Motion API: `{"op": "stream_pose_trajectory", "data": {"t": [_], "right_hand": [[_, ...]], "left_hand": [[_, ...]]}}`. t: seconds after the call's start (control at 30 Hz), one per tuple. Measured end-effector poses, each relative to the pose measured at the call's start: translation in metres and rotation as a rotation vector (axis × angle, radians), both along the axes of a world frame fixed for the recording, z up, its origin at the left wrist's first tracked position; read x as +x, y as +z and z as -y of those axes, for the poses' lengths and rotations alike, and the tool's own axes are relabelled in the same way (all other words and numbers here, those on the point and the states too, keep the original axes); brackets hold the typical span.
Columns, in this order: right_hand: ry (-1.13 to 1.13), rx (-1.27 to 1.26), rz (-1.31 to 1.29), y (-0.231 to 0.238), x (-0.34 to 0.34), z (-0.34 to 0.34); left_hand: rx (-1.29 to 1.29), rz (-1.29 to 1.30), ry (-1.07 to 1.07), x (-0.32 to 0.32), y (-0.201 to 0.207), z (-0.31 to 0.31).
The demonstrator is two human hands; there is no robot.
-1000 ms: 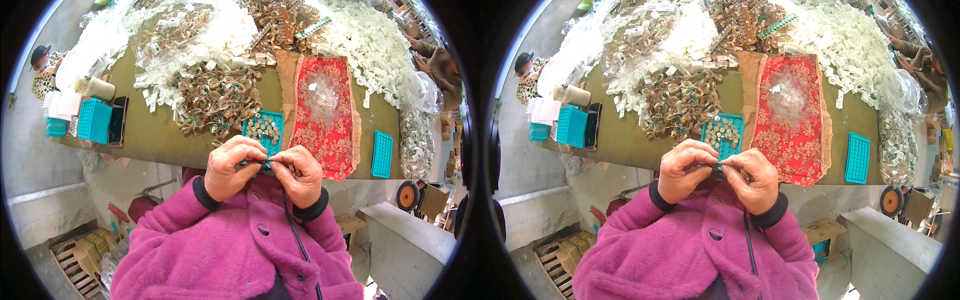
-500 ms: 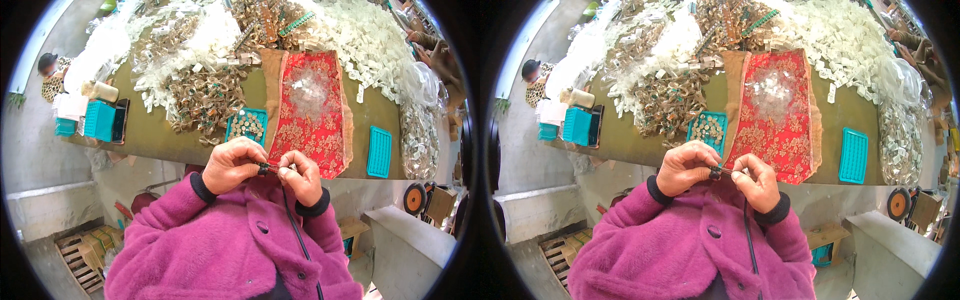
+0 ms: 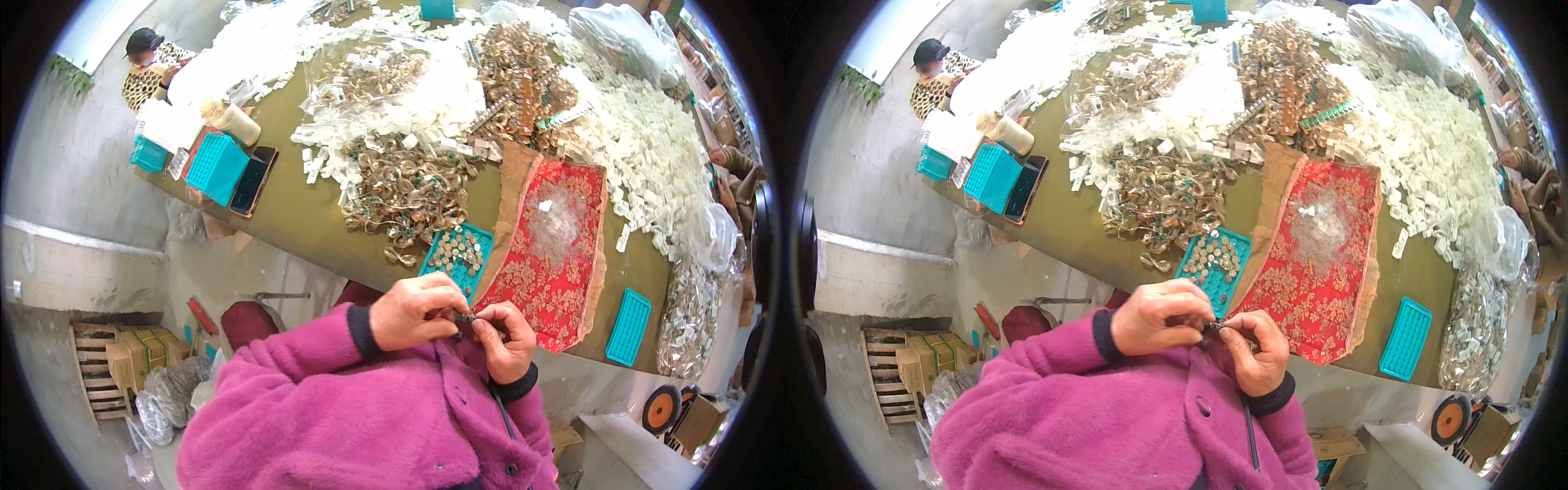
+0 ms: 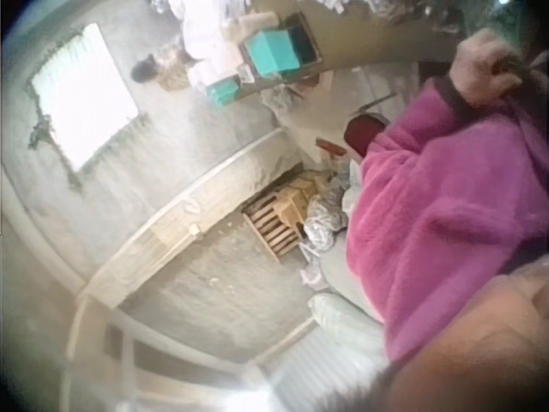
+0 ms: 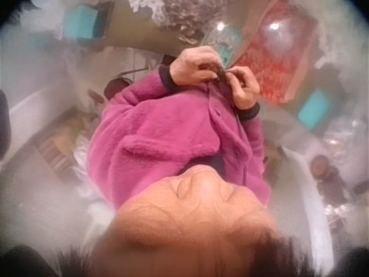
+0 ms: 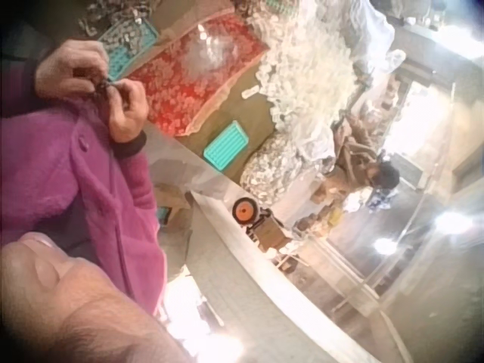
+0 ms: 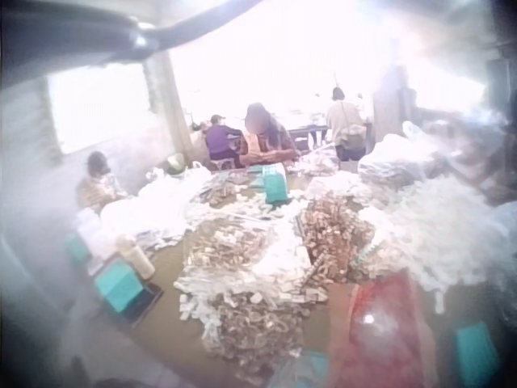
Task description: The person repeatedly picks up small white plastic housings and black cylindrical components from a cluttered table, inserts the black component into the housing, and places the assembled unit on the table. The person also handles tangled wires and small metal parts during the process.
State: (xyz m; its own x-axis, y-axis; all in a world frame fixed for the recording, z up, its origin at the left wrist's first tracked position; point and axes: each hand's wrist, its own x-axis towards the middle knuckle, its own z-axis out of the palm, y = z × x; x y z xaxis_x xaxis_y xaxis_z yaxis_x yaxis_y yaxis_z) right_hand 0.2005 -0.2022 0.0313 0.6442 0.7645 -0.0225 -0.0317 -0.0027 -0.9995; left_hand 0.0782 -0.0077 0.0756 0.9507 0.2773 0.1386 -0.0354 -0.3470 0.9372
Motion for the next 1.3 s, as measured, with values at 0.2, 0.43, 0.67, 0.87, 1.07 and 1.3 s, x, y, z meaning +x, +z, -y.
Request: {"op": "stream_pose_trajectory", "data": {"t": [0.2,0.43,0.67,0.87,1.07,1.3], "right_hand": [[-0.077,0.062,-0.039,-0.001,0.000,-0.019],[-0.156,-0.016,0.104,0.004,-0.002,-0.032],[-0.138,-0.051,0.098,-0.001,-0.006,-0.038],[-0.169,-0.005,0.146,-0.007,-0.006,-0.042],[-0.201,-0.043,0.189,0.001,-0.008,-0.040],[-0.202,-0.014,0.090,0.000,-0.016,-0.044]], "left_hand": [[0.190,0.098,0.728,-0.036,-0.019,-0.106],[0.489,-0.163,0.693,-0.042,-0.081,-0.194],[0.828,-0.057,0.659,-0.043,-0.081,-0.197],[0.882,0.027,0.665,-0.039,-0.081,-0.175],[0.596,-0.010,0.652,-0.046,-0.073,-0.183],[0.231,0.224,0.816,-0.056,-0.056,-0.177]]}}
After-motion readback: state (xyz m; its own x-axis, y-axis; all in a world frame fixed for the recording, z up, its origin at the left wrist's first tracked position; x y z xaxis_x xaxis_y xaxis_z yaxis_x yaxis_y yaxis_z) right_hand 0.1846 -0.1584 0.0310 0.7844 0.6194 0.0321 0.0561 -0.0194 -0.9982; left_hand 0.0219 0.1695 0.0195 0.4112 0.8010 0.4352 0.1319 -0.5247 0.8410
